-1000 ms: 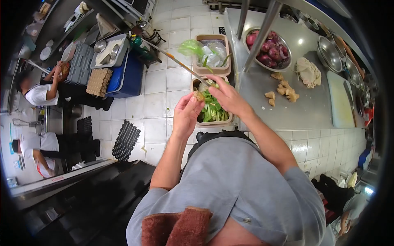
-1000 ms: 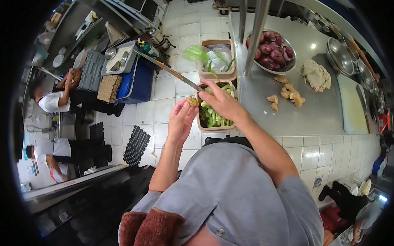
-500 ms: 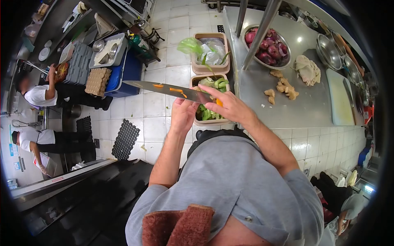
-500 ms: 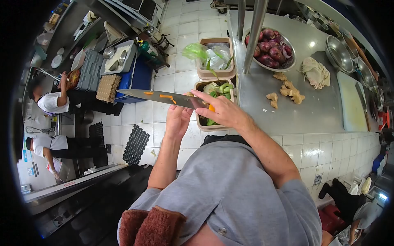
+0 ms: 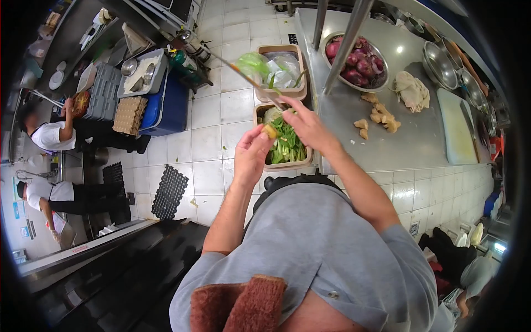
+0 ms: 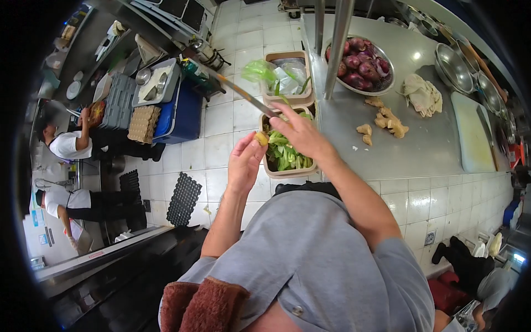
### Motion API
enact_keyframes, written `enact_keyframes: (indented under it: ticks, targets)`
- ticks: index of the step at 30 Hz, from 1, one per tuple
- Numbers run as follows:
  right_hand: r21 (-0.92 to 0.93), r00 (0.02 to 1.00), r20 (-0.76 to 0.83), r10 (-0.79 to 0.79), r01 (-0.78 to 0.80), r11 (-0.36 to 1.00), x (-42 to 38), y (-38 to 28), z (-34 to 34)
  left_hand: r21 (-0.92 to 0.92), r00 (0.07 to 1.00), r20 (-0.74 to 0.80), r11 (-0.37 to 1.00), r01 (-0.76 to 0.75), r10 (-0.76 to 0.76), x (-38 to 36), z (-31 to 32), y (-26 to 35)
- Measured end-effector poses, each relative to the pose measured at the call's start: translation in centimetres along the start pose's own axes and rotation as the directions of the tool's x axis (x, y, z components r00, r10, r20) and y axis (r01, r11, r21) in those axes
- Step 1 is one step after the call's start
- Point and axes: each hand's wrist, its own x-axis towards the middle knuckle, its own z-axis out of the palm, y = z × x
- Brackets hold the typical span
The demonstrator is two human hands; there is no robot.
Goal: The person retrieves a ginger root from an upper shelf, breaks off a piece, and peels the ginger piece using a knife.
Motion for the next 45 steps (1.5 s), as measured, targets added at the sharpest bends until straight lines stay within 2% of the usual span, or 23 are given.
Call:
enact_keyframes:
  ticks: [2,4,6,7,8,10,14,17,20,22,30,32,34,39,41,44,45]
  targets:
    - [0.008,0.996,0.058,0.071,-0.072,0.997,-0.6,-0.2,-0.6,-0.182,0.999,0.036,0.983,-0.022,0.029,0.2,0.4,1.3]
    - [0.003,0.992,0.101,0.079,-0.080,0.997,-1.2,0.2,-0.4,-0.198,0.999,0.042,0.980,-0.018,0.027,0.3,0.9,2.1]
    - [-0.040,0.991,0.107,-0.075,0.080,0.996,-1.9,0.6,0.3,-0.215,0.989,0.133,0.976,-0.031,0.061,0.7,1.0,2.3]
    - [-0.069,0.983,0.092,-0.160,0.167,0.984,-2.0,0.4,0.5,-0.214,0.989,0.133,0.976,-0.033,0.063,0.9,1.0,2.3]
    - [-0.068,0.983,0.091,-0.161,0.167,0.984,-2.2,-0.7,0.4,-0.205,0.989,0.117,0.977,-0.062,0.087,1.0,1.1,2.3]
    - [-0.092,0.976,0.216,0.018,0.002,0.996,-2.5,-3.0,-0.3,-0.194,0.989,0.107,0.977,-0.084,0.106,1.1,1.1,2.2]
    - [-0.097,0.986,0.161,-0.048,0.064,0.993,-2.7,-3.3,0.0,-0.135,0.982,0.083,0.978,-0.160,0.172,1.0,0.8,1.6]
    - [-0.078,0.979,0.162,-0.124,0.138,0.987,-2.8,-2.7,0.3,0.019,0.972,-0.002,0.972,-0.234,0.234,0.3,1.6,1.8]
    - [-0.118,0.972,0.167,-0.165,0.186,0.975,-2.8,-2.8,0.4,0.110,0.952,-0.002,0.946,-0.305,0.307,0.3,1.2,1.4]
    - [-0.096,0.966,0.168,-0.197,0.215,0.972,-2.9,-2.9,0.7,0.096,0.948,-0.017,0.944,-0.314,0.317,0.2,1.5,1.5]
    - [-0.101,0.966,0.197,-0.168,0.190,0.977,-2.4,-3.6,0.6,0.044,0.943,-0.028,0.943,-0.331,0.332,0.1,1.2,1.5]
    - [-0.114,0.964,0.195,-0.179,0.203,0.972,-2.2,-3.9,0.7,0.108,0.938,-0.083,0.939,-0.328,0.337,0.2,1.3,1.6]
    - [-0.058,0.968,0.190,-0.163,0.176,0.983,-2.2,-4.2,0.7,0.136,0.929,-0.070,0.926,-0.352,0.364,0.4,1.3,1.6]
    - [-0.049,0.978,0.158,-0.134,0.143,0.988,-1.8,-4.1,1.0,0.222,0.915,-0.043,0.897,-0.382,0.400,0.4,1.9,1.5]
    - [-0.040,0.983,0.138,-0.121,0.127,0.991,-1.5,-4.0,1.2,0.331,0.922,-0.122,0.890,-0.312,0.368,0.6,1.3,0.6]
    - [-0.037,0.984,0.077,-0.160,0.163,0.986,-0.9,-3.4,1.6,0.311,0.927,-0.110,0.898,-0.311,0.359,1.0,1.1,0.4]
    - [0.004,0.989,0.075,-0.130,0.130,0.991,-0.9,-3.3,1.7,0.309,0.929,-0.105,0.899,-0.310,0.356,1.0,1.4,0.3]
